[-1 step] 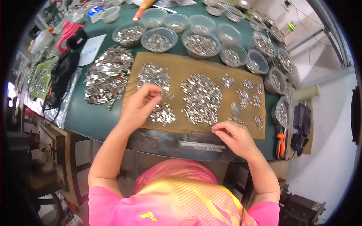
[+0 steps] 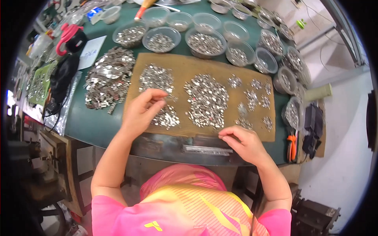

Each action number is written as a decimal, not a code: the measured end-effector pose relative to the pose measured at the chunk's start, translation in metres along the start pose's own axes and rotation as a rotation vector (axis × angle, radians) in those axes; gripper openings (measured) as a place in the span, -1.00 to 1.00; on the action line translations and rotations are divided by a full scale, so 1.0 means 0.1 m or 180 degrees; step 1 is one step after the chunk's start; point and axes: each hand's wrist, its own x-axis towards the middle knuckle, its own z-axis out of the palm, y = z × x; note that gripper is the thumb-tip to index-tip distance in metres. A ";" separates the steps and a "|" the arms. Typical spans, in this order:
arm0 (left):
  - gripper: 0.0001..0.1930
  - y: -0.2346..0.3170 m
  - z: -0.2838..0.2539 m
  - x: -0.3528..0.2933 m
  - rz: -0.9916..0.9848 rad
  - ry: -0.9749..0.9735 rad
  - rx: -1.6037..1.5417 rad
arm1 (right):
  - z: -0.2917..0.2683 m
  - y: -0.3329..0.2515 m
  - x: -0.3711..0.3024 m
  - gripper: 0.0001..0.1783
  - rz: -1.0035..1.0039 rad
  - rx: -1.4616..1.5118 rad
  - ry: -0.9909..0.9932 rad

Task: The person handles small metal components on a mat, caps a thermos bottle and sets it aside, and inserts the metal pieces into a metal fixture by hand.

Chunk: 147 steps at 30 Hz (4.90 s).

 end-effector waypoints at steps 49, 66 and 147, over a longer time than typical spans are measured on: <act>-0.91 0.16 0.64 -0.60 0.0045 -0.0126 0.0041 | 0.19 0.16 -0.42 -0.84 -0.1297 -0.1205 0.0373; -0.64 0.62 0.58 -0.52 0.1396 -0.0311 0.1204 | 0.36 -0.51 0.30 -0.88 -0.1075 -0.0621 0.0409; -0.88 -0.18 0.07 0.26 0.1473 0.0032 0.2609 | 0.28 -0.17 0.28 -0.88 -0.0811 -0.0706 -0.0071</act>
